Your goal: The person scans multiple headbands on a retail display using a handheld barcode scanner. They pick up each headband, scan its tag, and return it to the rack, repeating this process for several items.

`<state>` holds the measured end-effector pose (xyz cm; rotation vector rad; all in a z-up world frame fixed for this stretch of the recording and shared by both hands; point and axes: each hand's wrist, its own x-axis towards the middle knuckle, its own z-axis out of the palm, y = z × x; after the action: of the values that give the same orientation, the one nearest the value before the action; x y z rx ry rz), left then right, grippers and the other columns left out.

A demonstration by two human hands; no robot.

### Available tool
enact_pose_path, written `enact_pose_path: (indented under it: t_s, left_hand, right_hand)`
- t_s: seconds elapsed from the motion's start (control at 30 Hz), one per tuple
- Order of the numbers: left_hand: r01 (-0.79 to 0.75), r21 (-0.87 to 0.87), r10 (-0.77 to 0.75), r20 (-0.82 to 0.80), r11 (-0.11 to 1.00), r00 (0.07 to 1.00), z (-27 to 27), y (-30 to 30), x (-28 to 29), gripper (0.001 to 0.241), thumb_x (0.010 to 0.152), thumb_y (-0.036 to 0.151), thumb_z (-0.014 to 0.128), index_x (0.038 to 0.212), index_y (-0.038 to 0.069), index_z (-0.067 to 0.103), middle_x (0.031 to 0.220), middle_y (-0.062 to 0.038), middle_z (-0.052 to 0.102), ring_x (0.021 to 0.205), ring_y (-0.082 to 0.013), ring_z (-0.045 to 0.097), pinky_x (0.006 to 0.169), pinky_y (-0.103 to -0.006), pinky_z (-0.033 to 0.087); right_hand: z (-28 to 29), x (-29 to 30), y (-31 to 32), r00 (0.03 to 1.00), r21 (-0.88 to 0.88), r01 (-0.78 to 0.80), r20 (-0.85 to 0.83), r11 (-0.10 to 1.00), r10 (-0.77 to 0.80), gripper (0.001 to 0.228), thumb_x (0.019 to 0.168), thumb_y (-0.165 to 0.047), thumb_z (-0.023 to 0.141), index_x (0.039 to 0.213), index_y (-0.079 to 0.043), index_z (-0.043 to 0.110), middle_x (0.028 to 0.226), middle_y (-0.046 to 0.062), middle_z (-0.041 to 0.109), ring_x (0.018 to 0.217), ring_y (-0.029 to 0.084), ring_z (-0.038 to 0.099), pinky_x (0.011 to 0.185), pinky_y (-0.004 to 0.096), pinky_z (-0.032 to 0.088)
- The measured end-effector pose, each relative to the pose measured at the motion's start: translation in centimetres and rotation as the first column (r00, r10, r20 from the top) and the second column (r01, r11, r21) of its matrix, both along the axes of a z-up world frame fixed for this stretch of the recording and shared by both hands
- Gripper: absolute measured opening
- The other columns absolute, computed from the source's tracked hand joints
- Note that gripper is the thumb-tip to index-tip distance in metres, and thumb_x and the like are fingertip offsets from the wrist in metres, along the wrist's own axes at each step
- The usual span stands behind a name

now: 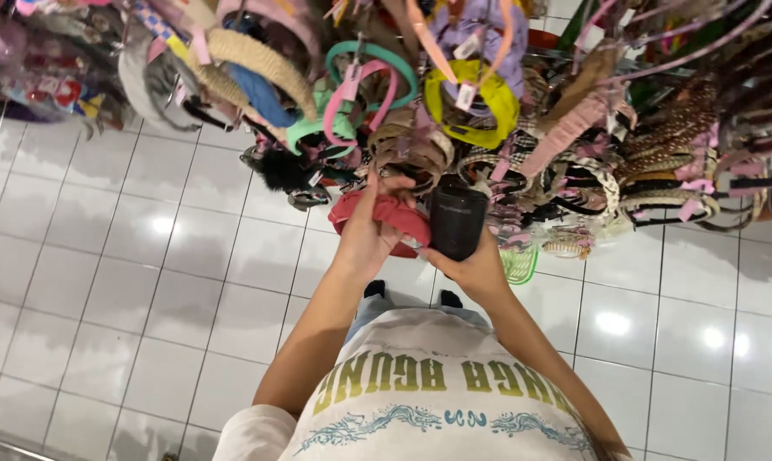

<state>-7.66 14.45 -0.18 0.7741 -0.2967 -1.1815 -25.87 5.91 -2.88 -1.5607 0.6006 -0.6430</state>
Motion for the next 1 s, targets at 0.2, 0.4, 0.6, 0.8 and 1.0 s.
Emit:
enact_pose_path:
  t_s: [0.2, 0.4, 0.6, 0.8, 1.0]
  left_hand:
    - [0.144, -0.099, -0.132, 0.121, 0.985, 0.984, -0.4, 1.9, -0.5, 0.046, 0.099, 0.043, 0.056, 0.135, 0.013, 0.059, 0.114, -0.005, 0.068, 0.094, -0.0179, 0.068, 0.086, -0.0342, 0.058]
    - [-0.012, 0.074, -0.036, 0.609, 0.997, 0.792, -2.3, 5.2, 2.0, 0.023, 0.102, 0.022, 0.066, 0.113, 0.003, 0.073, 0.106, -0.007, 0.078, 0.093, -0.0142, 0.075, 0.069, -0.0301, 0.056]
    - [-0.324, 0.073, 0.052, 0.932, 0.943, 0.359, 2.5, 4.4, 2.1, 0.028, 0.096, 0.010, 0.071, 0.124, 0.004, 0.074, 0.110, -0.008, 0.075, 0.083, -0.0146, 0.067, 0.082, -0.0268, 0.053]
    - [-0.148, -0.095, 0.133, 0.952, 0.984, 0.274, 4.6, 2.3, -0.3, 0.035, 0.096, 0.006, 0.072, 0.130, 0.003, 0.068, 0.121, -0.014, 0.070, 0.108, -0.0233, 0.068, 0.097, -0.0317, 0.052]
    - [-0.153, -0.129, 0.161, 0.962, 0.980, 0.220, 4.6, 1.6, -1.3, 0.040, 0.090, 0.006, 0.079, 0.129, 0.007, 0.069, 0.125, -0.012, 0.070, 0.113, -0.0271, 0.069, 0.097, -0.0340, 0.054]
  right_hand:
    - [-0.6, -1.2, -0.1, 0.991, 0.173, 0.074, 0.098, 0.982, -0.092, 0.044, 0.081, -0.002, 0.082, 0.118, 0.001, 0.059, 0.097, 0.007, 0.072, 0.080, 0.015, 0.073, 0.073, 0.032, 0.061]
    - [-1.4, -3.8, -2.0, 0.982, 0.148, 0.128, 0.121, 0.981, -0.147, 0.027, 0.084, 0.005, 0.076, 0.108, 0.004, 0.063, 0.095, 0.008, 0.073, 0.082, 0.016, 0.072, 0.076, 0.031, 0.060]
    - [-2.6, -5.1, -2.5, 0.968, 0.193, 0.188, 0.130, 0.963, -0.215, 0.024, 0.085, 0.007, 0.076, 0.105, 0.003, 0.064, 0.092, 0.008, 0.071, 0.076, 0.015, 0.069, 0.072, 0.030, 0.058]
    - [-1.3, -5.4, -2.0, 0.977, 0.137, 0.192, 0.066, 0.972, -0.203, 0.025, 0.083, 0.006, 0.077, 0.105, 0.002, 0.065, 0.092, 0.007, 0.072, 0.077, 0.015, 0.070, 0.072, 0.030, 0.058]
    - [-1.2, -5.7, -1.8, 0.971, 0.129, 0.223, 0.059, 0.966, -0.232, 0.029, 0.082, 0.004, 0.078, 0.108, 0.000, 0.065, 0.095, 0.007, 0.071, 0.081, 0.013, 0.069, 0.073, 0.029, 0.058]
